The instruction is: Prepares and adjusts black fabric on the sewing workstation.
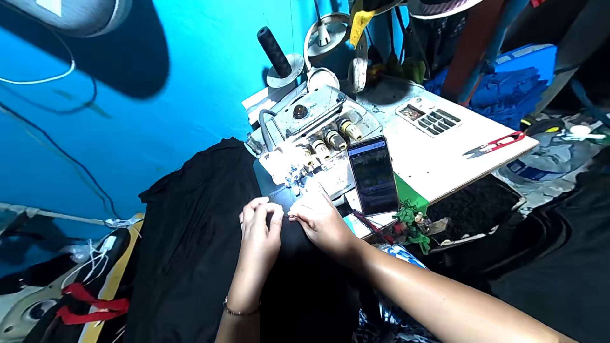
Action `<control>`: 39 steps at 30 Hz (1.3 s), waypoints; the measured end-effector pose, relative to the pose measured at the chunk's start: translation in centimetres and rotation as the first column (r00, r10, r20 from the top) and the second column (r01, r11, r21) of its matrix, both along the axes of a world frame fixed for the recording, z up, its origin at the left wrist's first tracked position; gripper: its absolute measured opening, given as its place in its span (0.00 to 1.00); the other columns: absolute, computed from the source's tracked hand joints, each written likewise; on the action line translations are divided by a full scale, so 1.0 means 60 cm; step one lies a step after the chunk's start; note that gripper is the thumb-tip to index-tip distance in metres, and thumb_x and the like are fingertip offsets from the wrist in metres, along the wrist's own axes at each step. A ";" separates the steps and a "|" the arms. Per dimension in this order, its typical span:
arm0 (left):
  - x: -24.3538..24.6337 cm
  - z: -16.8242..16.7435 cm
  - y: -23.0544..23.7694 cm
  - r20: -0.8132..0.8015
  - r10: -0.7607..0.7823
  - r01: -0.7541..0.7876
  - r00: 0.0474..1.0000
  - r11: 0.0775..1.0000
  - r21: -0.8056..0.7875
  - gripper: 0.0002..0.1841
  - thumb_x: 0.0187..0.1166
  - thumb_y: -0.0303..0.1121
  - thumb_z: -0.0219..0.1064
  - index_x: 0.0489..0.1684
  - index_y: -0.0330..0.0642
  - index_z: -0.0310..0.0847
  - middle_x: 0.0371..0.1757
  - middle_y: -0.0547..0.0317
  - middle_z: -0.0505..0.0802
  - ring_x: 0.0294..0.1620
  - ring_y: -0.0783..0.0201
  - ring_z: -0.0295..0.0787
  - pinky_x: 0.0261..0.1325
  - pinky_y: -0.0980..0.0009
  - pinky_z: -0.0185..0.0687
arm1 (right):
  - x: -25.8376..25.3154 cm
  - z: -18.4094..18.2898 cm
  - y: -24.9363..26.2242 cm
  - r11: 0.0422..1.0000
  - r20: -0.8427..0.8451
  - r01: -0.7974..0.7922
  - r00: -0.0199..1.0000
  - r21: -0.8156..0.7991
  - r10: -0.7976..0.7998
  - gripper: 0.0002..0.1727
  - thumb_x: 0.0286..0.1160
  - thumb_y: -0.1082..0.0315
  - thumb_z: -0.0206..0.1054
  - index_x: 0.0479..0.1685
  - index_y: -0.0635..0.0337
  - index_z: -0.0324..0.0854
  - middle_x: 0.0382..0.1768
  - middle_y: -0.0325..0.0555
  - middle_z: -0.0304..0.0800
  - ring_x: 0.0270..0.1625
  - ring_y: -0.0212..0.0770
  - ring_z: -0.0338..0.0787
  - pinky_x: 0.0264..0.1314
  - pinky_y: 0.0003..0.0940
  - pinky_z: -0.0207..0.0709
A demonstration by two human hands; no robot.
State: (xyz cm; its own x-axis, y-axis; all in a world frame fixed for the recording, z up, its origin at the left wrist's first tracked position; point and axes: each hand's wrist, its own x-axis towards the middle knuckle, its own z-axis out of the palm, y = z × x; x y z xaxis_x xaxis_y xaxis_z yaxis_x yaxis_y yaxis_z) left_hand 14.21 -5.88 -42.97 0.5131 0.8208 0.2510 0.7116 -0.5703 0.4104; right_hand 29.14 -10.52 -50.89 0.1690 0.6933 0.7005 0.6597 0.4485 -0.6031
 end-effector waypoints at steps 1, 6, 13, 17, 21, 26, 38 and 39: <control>0.005 -0.004 0.013 0.003 -0.018 0.018 1.000 1.000 0.010 0.15 0.87 0.36 0.57 0.59 0.41 0.85 0.73 0.49 0.83 0.76 0.47 0.74 0.76 0.45 0.70 | 0.001 -0.002 0.000 1.000 -0.005 -0.001 1.000 0.001 0.001 0.09 0.80 0.69 0.66 0.39 0.57 0.93 0.45 0.41 0.93 0.58 0.42 0.88 0.64 0.43 0.78; 0.035 -0.028 0.042 -0.110 -0.043 0.046 0.993 0.998 0.031 0.21 0.88 0.27 0.52 0.75 0.46 0.81 0.71 0.51 0.85 0.75 0.46 0.76 0.74 0.41 0.69 | 0.002 -0.002 -0.002 1.000 0.000 0.012 1.000 -0.025 -0.012 0.09 0.79 0.68 0.66 0.39 0.55 0.93 0.45 0.39 0.93 0.57 0.41 0.87 0.61 0.41 0.77; 0.044 -0.018 0.033 -0.171 -0.043 0.056 0.984 0.996 0.070 0.22 0.83 0.23 0.54 0.74 0.42 0.81 0.67 0.46 0.85 0.70 0.43 0.78 0.68 0.41 0.73 | 0.001 0.005 -0.012 0.999 -0.053 0.014 0.998 -0.053 -0.017 0.09 0.78 0.66 0.67 0.39 0.54 0.94 0.44 0.35 0.94 0.58 0.41 0.86 0.62 0.44 0.73; 0.049 -0.013 0.025 -0.170 -0.023 0.035 0.985 0.997 0.068 0.23 0.83 0.23 0.55 0.76 0.44 0.80 0.68 0.46 0.84 0.71 0.42 0.77 0.67 0.41 0.73 | 0.005 0.005 -0.021 0.998 -0.100 -0.006 0.995 -0.059 0.000 0.08 0.77 0.65 0.69 0.38 0.53 0.95 0.45 0.34 0.94 0.58 0.39 0.84 0.62 0.42 0.72; 0.048 -0.018 0.022 -0.168 -0.012 0.026 0.986 0.996 0.085 0.23 0.83 0.24 0.54 0.76 0.45 0.79 0.69 0.47 0.83 0.70 0.44 0.77 0.66 0.42 0.74 | 0.021 0.011 -0.033 0.997 -0.118 0.063 0.991 -0.048 -0.068 0.06 0.73 0.66 0.72 0.35 0.50 0.95 0.43 0.35 0.90 0.58 0.38 0.83 0.65 0.39 0.73; 0.051 -0.025 0.028 -0.141 0.008 0.001 0.990 0.998 0.067 0.21 0.85 0.24 0.54 0.74 0.44 0.82 0.66 0.48 0.85 0.71 0.44 0.77 0.69 0.42 0.72 | 0.068 0.005 -0.050 0.970 -0.105 0.210 0.969 -0.119 -0.223 0.06 0.73 0.66 0.72 0.33 0.51 0.95 0.44 0.40 0.89 0.61 0.43 0.80 0.69 0.37 0.67; -0.170 0.004 -0.019 0.093 0.284 -0.287 0.954 0.958 0.026 0.31 0.90 0.46 0.54 0.89 0.41 0.64 0.87 0.41 0.71 0.89 0.41 0.62 0.87 0.39 0.57 | 0.087 -0.011 -0.133 0.899 0.127 0.249 0.968 -0.361 -0.217 0.12 0.67 0.80 0.65 0.42 0.59 0.91 0.53 0.51 0.88 0.61 0.52 0.86 0.62 0.46 0.84; -0.238 -0.004 -0.033 0.113 0.426 -0.433 0.898 0.900 0.054 0.32 0.89 0.46 0.55 0.86 0.34 0.66 0.84 0.32 0.71 0.87 0.33 0.61 0.86 0.35 0.55 | 0.080 -0.016 -0.145 0.898 0.077 0.250 0.968 -0.363 -0.238 0.11 0.67 0.79 0.64 0.42 0.60 0.90 0.57 0.52 0.86 0.62 0.52 0.85 0.61 0.47 0.83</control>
State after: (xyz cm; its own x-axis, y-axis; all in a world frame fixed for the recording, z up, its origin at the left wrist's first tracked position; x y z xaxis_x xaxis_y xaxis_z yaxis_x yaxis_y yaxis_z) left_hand -0.08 -7.85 -43.21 0.0850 0.9324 0.3512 0.8535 -0.2500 0.4572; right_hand 33.97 -19.25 -51.82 0.3488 0.8420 0.4117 0.7404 0.0217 -0.6718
